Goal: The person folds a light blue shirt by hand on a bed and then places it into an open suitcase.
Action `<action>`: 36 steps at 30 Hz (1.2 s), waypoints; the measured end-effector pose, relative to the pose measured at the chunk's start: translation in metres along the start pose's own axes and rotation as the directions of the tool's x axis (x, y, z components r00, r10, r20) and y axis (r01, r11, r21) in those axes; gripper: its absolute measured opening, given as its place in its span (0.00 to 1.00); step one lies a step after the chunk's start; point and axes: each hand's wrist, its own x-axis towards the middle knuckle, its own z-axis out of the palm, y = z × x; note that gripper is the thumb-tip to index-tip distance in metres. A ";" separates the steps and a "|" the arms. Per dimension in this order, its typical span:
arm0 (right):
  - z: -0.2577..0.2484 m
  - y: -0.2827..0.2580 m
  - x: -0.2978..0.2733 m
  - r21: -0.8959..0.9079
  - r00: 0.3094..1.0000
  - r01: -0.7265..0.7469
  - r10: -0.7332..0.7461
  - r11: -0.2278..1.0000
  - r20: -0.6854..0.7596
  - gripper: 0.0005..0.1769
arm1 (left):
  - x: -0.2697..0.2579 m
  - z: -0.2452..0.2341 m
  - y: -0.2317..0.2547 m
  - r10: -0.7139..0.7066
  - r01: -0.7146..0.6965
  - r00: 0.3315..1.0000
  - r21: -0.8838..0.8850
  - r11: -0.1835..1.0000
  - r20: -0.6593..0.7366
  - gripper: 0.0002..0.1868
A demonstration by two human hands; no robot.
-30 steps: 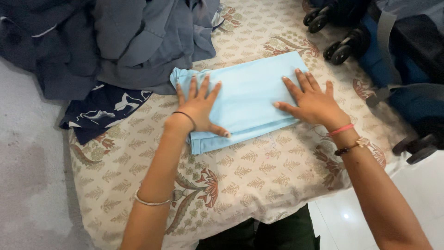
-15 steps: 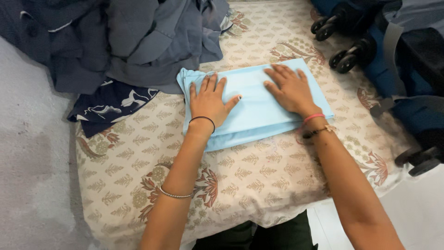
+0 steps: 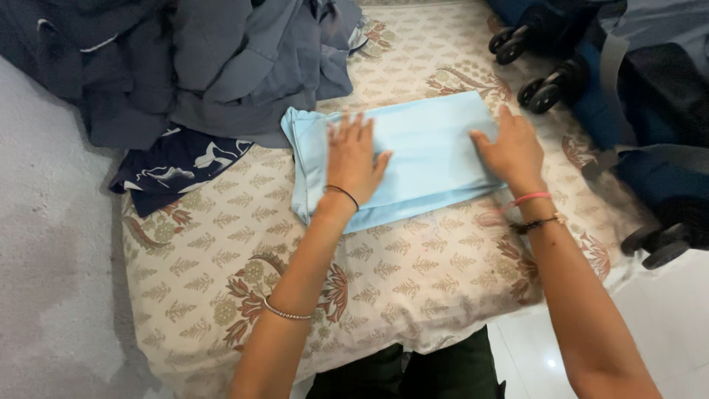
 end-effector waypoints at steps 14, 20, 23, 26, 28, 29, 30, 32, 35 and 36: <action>-0.085 -0.035 0.011 0.852 0.932 -0.320 -0.022 0.414 0.361 0.38 | 0.011 0.017 0.025 -0.191 0.241 0.894 -0.795 -0.557 0.405 0.44; -0.118 -0.117 -0.007 0.943 0.944 -0.259 -0.150 0.209 0.292 0.38 | 0.009 0.019 0.025 -0.180 0.228 0.907 -0.802 -0.552 0.381 0.48; -0.119 -0.145 -0.010 0.951 0.941 -0.229 -0.202 0.207 0.271 0.39 | 0.010 0.026 0.023 -0.160 0.203 0.923 -0.798 -0.568 0.349 0.49; -0.107 -0.167 -0.017 0.938 0.942 -0.161 -0.236 0.308 0.239 0.39 | 0.012 0.030 0.019 -0.160 0.228 0.913 -0.795 -0.563 0.375 0.49; -0.096 -0.180 -0.023 0.929 0.937 -0.127 -0.267 0.347 0.227 0.38 | 0.011 0.028 0.017 -0.117 0.210 0.933 -0.779 -0.590 0.340 0.47; -0.091 -0.187 -0.025 0.932 0.931 -0.134 -0.279 0.338 0.235 0.39 | 0.011 0.025 0.015 -0.096 0.202 0.942 -0.772 -0.603 0.322 0.47; -0.086 -0.193 -0.026 0.934 0.926 -0.141 -0.290 0.329 0.243 0.39 | 0.011 0.021 0.012 -0.114 0.174 0.948 -0.782 -0.598 0.298 0.46; -0.078 -0.203 -0.031 0.932 0.918 -0.145 -0.307 0.331 0.252 0.40 | 0.010 0.009 0.002 -0.148 0.118 0.957 -0.799 -0.590 0.250 0.44; -0.069 -0.217 -0.036 0.920 0.917 -0.101 -0.322 0.379 0.233 0.40 | 0.009 -0.018 -0.027 -0.309 0.040 0.927 -0.873 -0.486 0.215 0.38; -0.066 -0.222 -0.038 0.911 0.920 -0.066 -0.330 0.406 0.213 0.40 | 0.007 -0.026 -0.037 -0.315 0.072 0.920 -0.890 -0.451 0.234 0.36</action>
